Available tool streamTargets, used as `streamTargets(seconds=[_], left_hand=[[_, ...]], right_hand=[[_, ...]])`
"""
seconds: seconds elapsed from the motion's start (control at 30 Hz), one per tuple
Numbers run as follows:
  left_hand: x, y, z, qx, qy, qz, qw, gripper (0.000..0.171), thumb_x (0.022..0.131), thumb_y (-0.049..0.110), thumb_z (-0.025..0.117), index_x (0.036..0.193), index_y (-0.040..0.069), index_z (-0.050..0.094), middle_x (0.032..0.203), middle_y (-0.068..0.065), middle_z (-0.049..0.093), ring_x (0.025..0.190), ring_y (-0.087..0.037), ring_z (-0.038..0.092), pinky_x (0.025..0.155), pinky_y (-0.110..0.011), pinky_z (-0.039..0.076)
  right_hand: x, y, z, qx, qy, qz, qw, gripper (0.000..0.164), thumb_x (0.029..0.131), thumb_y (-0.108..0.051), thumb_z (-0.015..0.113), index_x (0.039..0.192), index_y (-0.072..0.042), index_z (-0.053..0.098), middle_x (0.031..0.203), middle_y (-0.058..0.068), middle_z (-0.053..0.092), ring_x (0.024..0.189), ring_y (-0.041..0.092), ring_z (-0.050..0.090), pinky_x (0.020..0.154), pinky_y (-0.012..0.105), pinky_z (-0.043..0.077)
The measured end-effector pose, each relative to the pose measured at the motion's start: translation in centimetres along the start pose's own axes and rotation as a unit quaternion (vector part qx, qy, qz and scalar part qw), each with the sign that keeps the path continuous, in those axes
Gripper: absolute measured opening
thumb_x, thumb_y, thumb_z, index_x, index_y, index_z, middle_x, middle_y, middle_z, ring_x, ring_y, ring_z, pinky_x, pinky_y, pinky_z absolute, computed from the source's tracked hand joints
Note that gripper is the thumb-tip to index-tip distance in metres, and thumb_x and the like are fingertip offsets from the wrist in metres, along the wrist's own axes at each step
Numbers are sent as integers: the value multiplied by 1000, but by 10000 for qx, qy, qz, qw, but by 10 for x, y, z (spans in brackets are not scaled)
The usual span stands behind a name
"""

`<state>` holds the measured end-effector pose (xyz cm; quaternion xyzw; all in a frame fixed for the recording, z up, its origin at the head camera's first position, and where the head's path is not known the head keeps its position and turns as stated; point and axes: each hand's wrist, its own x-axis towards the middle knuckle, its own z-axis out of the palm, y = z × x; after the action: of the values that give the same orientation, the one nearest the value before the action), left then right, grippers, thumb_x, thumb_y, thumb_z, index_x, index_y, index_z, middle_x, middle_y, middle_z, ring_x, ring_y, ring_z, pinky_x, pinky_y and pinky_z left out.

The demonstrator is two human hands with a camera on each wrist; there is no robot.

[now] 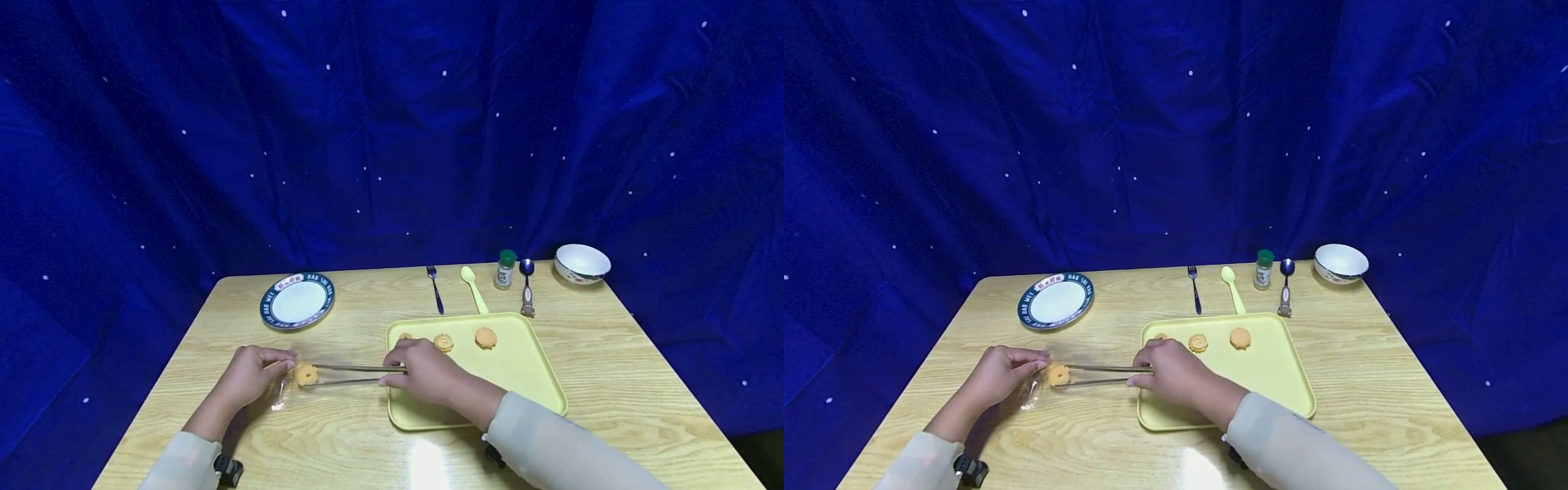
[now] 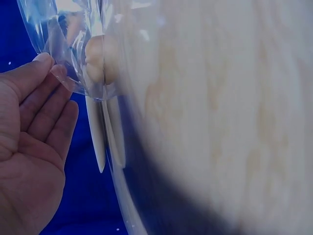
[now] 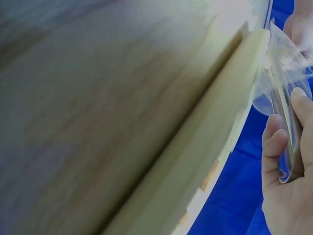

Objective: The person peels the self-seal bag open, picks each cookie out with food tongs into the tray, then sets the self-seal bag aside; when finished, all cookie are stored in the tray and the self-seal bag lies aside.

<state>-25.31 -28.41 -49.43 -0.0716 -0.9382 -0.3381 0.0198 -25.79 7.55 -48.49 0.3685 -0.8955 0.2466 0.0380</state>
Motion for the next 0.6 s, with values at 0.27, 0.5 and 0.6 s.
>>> streamTargets(seconds=[0.27, 0.5, 0.6], left_hand=[[-1, 0, -2, 41, 108, -59, 9999, 15, 95, 24, 74, 104, 15, 82, 114, -3, 78, 120, -31, 68, 106, -55, 51], [-1, 0, -1, 32, 87, -144, 9999, 15, 95, 22, 74, 105, 14, 82, 116, -4, 77, 120, -31, 68, 108, -56, 50], [-1, 0, -2, 46, 100, -180, 9998, 15, 95, 22, 73, 105, 14, 82, 116, -4, 77, 121, -32, 68, 107, -56, 50]], right_hand=[[-23, 20, -23, 264, 315, 224, 9989, 20, 90, -40, 79, 97, -21, 78, 94, -15, 70, 90, 5, 67, 79, 24, 58], [-63, 43, -47, 309, 776, 316, 9960, 13, 86, -34, 84, 91, -25, 77, 90, -18, 68, 81, -2, 61, 67, 20, 54], [-80, 53, -57, 321, 1016, 323, 9938, 15, 84, -33, 85, 90, -22, 77, 88, -17, 68, 77, -2, 59, 64, 19, 53]])
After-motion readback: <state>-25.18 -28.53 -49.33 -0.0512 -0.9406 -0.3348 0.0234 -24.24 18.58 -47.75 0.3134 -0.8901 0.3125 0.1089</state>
